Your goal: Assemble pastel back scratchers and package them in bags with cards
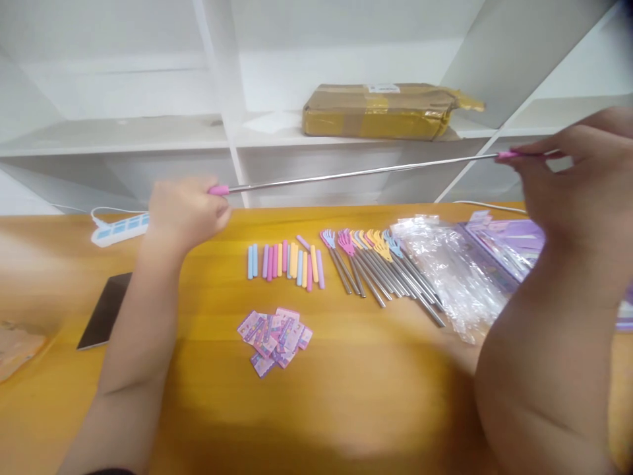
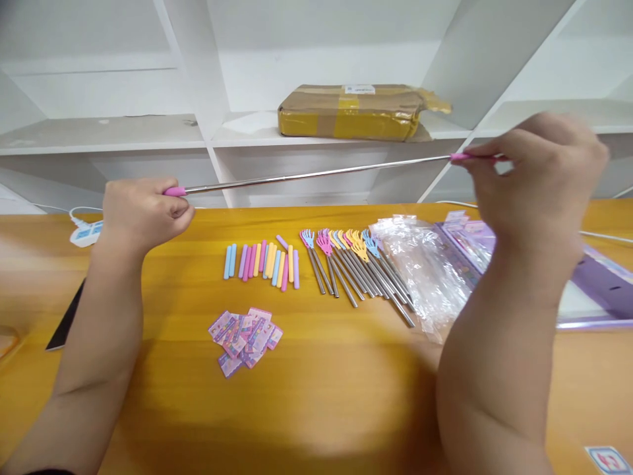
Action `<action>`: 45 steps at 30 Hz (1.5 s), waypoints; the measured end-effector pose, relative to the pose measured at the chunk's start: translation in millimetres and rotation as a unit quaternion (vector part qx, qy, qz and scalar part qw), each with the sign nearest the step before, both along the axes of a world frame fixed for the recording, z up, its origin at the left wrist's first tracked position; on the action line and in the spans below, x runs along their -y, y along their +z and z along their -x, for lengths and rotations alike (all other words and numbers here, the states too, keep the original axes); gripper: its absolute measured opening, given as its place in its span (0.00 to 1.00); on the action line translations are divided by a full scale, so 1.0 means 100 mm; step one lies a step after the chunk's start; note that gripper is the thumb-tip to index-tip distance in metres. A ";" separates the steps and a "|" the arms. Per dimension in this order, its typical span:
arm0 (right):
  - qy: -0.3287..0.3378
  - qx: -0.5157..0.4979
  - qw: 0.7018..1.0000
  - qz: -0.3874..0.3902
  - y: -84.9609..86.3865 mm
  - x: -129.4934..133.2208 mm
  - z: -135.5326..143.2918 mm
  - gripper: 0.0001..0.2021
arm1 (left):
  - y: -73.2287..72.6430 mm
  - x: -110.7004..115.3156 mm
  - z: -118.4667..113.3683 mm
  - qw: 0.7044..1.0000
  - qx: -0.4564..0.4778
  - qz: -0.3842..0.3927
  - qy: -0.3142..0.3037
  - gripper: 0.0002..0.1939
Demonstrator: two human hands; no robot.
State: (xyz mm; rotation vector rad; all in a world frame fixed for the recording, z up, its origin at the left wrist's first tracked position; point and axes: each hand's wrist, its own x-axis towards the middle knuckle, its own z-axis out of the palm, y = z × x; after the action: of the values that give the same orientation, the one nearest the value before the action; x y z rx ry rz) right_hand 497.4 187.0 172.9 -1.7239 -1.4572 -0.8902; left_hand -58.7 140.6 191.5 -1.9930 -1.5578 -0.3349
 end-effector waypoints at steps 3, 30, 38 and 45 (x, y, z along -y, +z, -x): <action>0.086 0.060 0.993 -0.054 0.10 0.00 0.46 0.15 | -0.01 0.12 -0.21 1.000 -0.004 0.005 0.003 0.18; 0.404 0.167 0.897 0.068 -0.56 0.30 2.27 0.16 | -0.59 -0.17 -0.59 0.970 -0.097 0.090 -0.202 0.14; 0.405 0.155 0.895 0.101 -0.55 0.28 2.21 0.12 | -0.57 -0.16 -0.60 0.960 -0.101 0.069 -0.251 0.14; 0.411 0.135 0.891 0.137 -0.53 0.28 2.19 0.11 | -0.54 -0.16 -0.55 0.956 -0.096 0.032 -0.277 0.14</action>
State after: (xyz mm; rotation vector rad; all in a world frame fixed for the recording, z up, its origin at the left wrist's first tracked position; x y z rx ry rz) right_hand 278.6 159.3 119.6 -0.9710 -2.3237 -0.4664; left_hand -3.4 156.4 137.9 -2.4105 -0.8799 -0.2965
